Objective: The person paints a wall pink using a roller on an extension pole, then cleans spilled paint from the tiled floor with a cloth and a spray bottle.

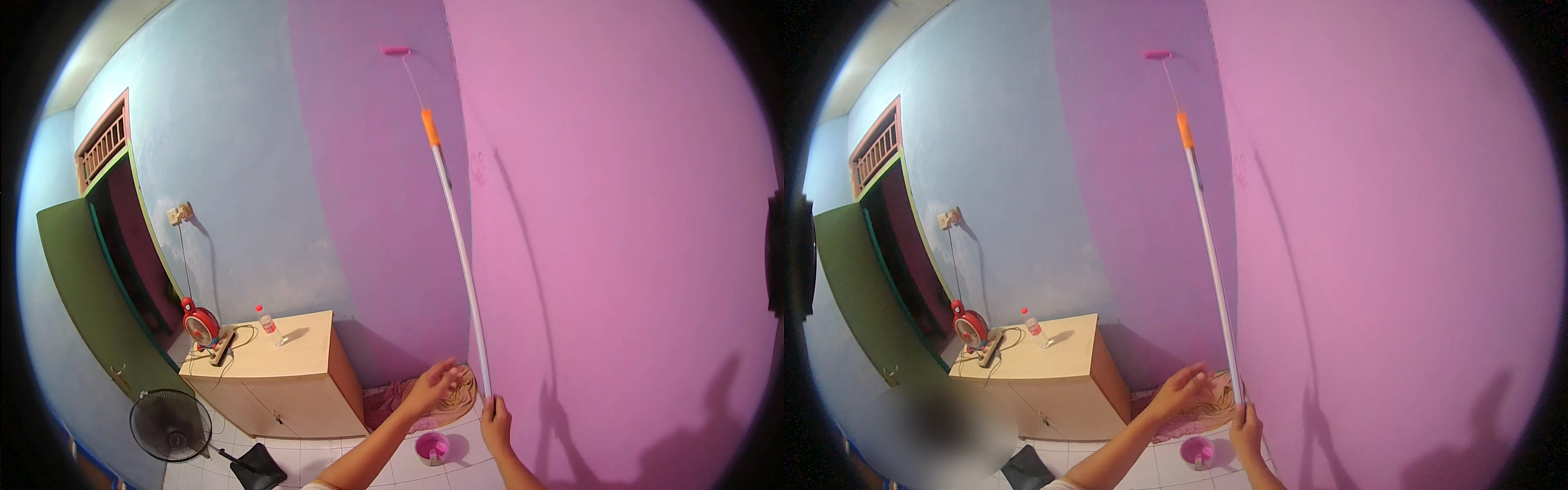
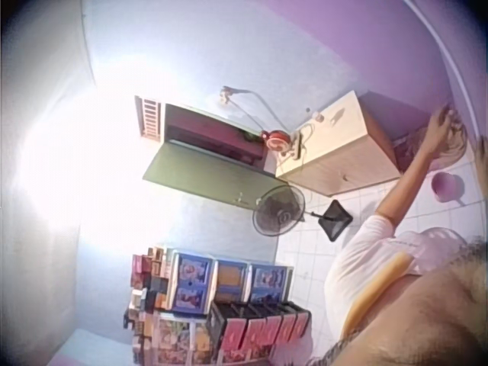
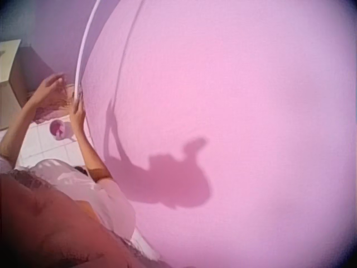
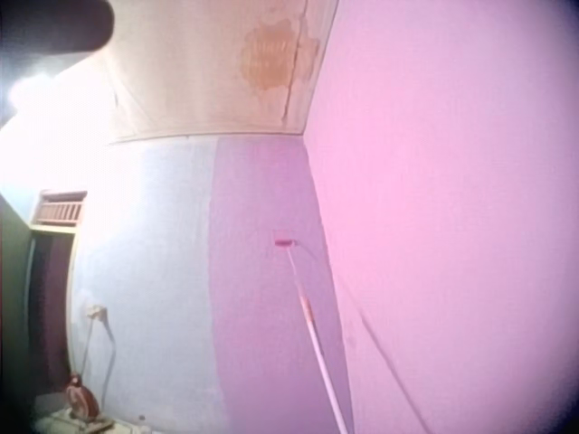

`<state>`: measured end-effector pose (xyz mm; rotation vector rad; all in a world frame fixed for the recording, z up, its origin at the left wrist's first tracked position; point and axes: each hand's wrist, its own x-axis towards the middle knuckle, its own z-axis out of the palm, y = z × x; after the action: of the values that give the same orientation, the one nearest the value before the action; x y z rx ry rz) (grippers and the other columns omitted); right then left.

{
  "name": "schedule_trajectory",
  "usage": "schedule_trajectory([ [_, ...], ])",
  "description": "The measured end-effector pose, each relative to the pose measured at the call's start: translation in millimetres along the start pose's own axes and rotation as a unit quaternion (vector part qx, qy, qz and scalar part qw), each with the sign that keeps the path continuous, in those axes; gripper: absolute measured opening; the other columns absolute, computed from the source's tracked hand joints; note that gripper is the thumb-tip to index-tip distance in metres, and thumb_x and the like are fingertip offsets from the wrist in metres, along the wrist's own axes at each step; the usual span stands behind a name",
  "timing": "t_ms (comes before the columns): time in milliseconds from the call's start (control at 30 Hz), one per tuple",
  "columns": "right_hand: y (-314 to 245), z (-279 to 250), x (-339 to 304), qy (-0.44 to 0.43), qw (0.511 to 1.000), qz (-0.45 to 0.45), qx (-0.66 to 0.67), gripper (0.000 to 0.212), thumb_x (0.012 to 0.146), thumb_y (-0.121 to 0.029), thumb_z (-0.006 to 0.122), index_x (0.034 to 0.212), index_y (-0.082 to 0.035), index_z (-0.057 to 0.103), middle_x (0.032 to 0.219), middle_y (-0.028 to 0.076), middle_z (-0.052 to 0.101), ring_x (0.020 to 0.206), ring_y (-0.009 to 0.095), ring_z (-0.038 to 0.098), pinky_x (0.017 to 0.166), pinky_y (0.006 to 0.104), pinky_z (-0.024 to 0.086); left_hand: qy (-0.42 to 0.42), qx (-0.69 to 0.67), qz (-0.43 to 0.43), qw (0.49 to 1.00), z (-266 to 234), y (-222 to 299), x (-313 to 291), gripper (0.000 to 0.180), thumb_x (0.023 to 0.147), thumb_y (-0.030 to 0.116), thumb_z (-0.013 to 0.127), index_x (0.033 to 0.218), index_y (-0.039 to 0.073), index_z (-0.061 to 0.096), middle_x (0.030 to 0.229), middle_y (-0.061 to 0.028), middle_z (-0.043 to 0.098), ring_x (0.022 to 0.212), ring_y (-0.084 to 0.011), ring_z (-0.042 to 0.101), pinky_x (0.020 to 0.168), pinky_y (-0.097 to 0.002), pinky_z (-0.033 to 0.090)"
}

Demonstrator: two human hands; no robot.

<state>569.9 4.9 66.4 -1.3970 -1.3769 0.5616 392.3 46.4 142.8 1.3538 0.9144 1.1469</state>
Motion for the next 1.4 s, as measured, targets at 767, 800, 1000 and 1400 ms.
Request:
schedule_trajectory([
  [767, -19, 16, 58, 0.059, 0.995, -0.066, 0.055, 0.028, 0.096, -0.025, 0.046, 0.086, 0.001, 0.054, 0.065, 0.016, 0.056, 0.058, 0.029, 0.055, 0.054, 0.0381, 0.042, 0.011, 0.013, -0.201, 0.979, -36, -149, -117, 0.044, 0.096, 0.032, 0.046, 0.122, -0.003, 0.046, 0.11, -0.0135, 0.06, 0.098, -0.0229, 0.061, 0.08, -0.0325, 0.051],
  [800, -25, 18, 68, 0.063, 0.993, -0.07, 0.072, 0.029, 0.096, -0.025, 0.045, 0.086, 0.001, 0.053, 0.064, 0.016, 0.056, 0.058, 0.028, 0.055, 0.055, 0.0379, 0.042, 0.022, 0.011, -0.206, 0.978, -37, -147, -124, 0.044, 0.096, 0.032, 0.047, 0.123, -0.004, 0.046, 0.11, -0.0138, 0.06, 0.098, -0.023, 0.061, 0.08, -0.0325, 0.051],
  [1000, 1, 17, 77, 0.039, 0.994, -0.05, 0.086, 0.03, 0.096, -0.026, 0.044, 0.085, 0.0, 0.052, 0.065, 0.013, 0.057, 0.058, 0.023, 0.056, 0.055, 0.0364, 0.044, 0.062, -0.012, -0.229, 0.971, -40, -157, -138, 0.04, 0.095, 0.033, 0.048, 0.113, -0.003, 0.053, 0.103, -0.0108, 0.063, 0.094, -0.021, 0.063, 0.076, -0.0309, 0.051],
  [1400, 123, -18, -74, -0.009, 0.999, 0.024, 0.024, 0.031, 0.096, -0.028, 0.043, 0.097, 0.0, 0.056, 0.077, 0.023, 0.06, 0.07, 0.039, 0.058, 0.062, 0.043, 0.045, 0.043, -0.004, -0.19, 0.981, -37, -169, -148, 0.039, 0.093, 0.034, 0.051, 0.112, 0.001, 0.054, 0.096, -0.0117, 0.064, 0.084, -0.0221, 0.065, 0.068, -0.0324, 0.052],
])
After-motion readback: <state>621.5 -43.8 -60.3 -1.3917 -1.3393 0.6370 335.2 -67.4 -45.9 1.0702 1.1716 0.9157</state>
